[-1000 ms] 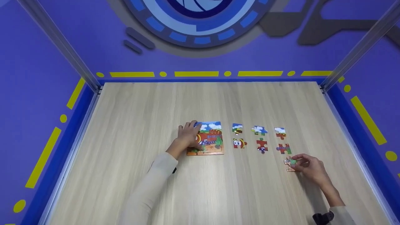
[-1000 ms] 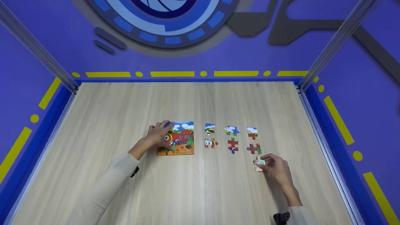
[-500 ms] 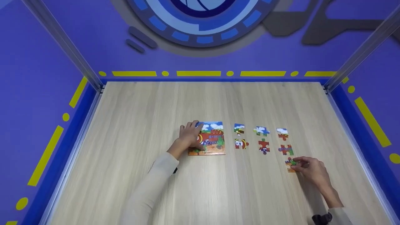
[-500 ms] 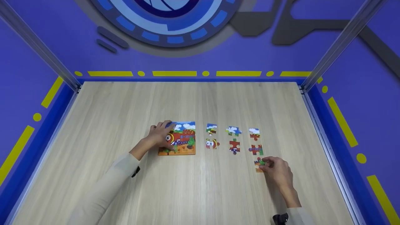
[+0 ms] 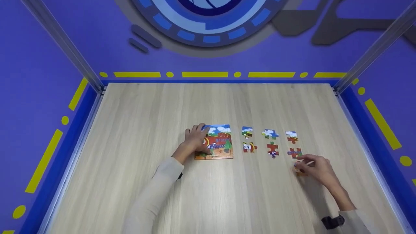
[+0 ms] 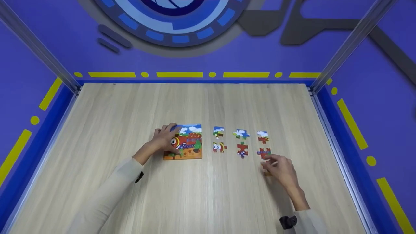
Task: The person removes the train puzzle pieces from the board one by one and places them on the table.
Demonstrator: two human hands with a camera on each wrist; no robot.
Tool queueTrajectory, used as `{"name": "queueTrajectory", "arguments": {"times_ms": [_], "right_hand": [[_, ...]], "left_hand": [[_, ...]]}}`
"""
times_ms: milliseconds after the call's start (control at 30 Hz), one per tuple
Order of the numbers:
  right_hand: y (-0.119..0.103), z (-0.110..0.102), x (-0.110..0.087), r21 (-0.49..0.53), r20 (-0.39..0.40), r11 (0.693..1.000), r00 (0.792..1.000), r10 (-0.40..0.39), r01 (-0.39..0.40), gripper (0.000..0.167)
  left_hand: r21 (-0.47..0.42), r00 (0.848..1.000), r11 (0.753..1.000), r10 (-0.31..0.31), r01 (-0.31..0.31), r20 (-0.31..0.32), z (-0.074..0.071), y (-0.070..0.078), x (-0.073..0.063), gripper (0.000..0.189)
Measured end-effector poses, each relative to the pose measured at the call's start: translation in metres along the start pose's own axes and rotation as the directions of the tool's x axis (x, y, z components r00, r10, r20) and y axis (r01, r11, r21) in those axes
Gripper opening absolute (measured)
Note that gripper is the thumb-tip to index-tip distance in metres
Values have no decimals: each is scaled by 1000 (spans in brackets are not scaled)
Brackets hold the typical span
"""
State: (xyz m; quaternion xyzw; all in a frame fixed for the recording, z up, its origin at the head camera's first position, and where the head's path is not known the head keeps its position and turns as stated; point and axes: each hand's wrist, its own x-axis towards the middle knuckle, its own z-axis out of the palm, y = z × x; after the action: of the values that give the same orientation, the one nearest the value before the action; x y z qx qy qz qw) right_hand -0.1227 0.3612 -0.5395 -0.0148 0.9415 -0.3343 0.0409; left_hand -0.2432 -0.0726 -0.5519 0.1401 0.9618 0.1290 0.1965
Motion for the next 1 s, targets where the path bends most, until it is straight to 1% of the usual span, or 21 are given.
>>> {"name": "queueTrajectory", "arguments": {"times_ms": [133, 267, 400, 500, 600, 667, 833, 900, 1000], "right_hand": [[-19, 15, 16, 54, 57, 997, 996, -65, 62, 21], [-40, 37, 34, 44, 94, 992, 989, -118, 114, 19], [-61, 61, 50, 52, 132, 985, 976, -172, 166, 17], [-78, 81, 59, 78, 174, 980, 966, -192, 181, 19], [-97, 103, 67, 108, 226, 977, 952, -204, 184, 22], [-111, 116, 74, 130, 246, 972, 943, -223, 196, 23], [-140, 147, 87, 165, 229, 950, 927, -298, 265, 24], [-148, 157, 91, 152, 218, 946, 924, -314, 286, 28], [-158, 171, 94, 111, 219, 949, 925, -312, 294, 34]], "left_hand": [[-15, 1000, 1000, 5, -5, -13, 0, -2, -2, 109], [-22, 1000, 1000, -5, 5, -19, -1, -1, -3, 108], [-36, 1000, 999, -7, 6, -19, -1, 0, -2, 108], [-40, 1000, 999, -4, 4, -10, -1, 1, -1, 107], [-22, 1000, 1000, -12, 12, -3, -2, 0, 0, 107], [-10, 1000, 1000, -18, 18, -4, -3, 1, 0, 107], [-6, 1000, 1000, -13, 13, 0, -4, 1, 1, 107], [-6, 1000, 1000, -8, 8, 3, -3, 1, 0, 107], [-6, 1000, 1000, -5, 5, -2, -1, 0, -1, 107]]}}
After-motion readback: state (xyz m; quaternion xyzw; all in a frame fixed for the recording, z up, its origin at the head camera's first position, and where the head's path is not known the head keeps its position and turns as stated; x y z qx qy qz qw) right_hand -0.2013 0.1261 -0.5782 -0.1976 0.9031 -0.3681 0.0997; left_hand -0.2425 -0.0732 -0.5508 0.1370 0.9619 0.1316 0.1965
